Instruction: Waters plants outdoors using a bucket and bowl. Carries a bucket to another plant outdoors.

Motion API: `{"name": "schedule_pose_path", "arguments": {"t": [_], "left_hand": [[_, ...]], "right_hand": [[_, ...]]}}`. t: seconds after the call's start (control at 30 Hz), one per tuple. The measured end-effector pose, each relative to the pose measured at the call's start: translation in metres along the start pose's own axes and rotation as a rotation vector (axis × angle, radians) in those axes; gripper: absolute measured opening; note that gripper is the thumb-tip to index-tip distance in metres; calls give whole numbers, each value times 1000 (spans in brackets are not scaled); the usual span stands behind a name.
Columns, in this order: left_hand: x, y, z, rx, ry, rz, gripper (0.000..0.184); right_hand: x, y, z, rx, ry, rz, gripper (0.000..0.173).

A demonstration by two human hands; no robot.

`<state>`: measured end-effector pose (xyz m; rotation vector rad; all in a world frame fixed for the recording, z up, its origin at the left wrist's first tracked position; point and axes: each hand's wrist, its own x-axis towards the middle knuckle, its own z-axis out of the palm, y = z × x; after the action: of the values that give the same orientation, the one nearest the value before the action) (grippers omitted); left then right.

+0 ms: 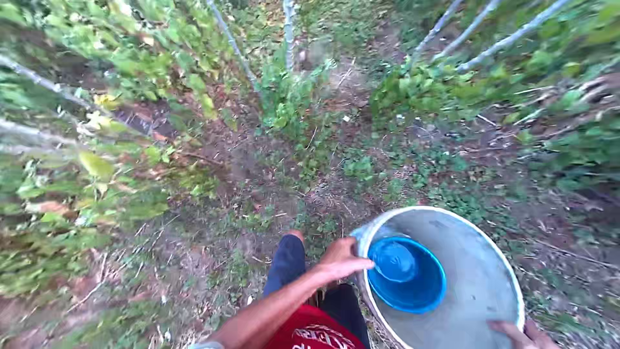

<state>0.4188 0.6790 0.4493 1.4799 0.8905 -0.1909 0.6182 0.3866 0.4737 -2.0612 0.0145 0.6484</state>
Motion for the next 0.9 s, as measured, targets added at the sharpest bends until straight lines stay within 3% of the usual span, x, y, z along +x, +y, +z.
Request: {"name": "schedule_pose_path", "arguments": {"t": [0.1,0.3,0.6,0.9], "left_hand": [[32,43,-49,-54,45,61,44],[106,103,-138,-247,120,128,38],[286,159,-264,-433,241,65,41],[370,287,-371,-498,497,128,45]], "right_hand": [[63,-31,33,39,-4,-78,30],[168,-133,106,46,25,-193,32],[363,-290,234,-99,-93,-189,31],[491,-484,333,-126,-172,-349,31]]}}
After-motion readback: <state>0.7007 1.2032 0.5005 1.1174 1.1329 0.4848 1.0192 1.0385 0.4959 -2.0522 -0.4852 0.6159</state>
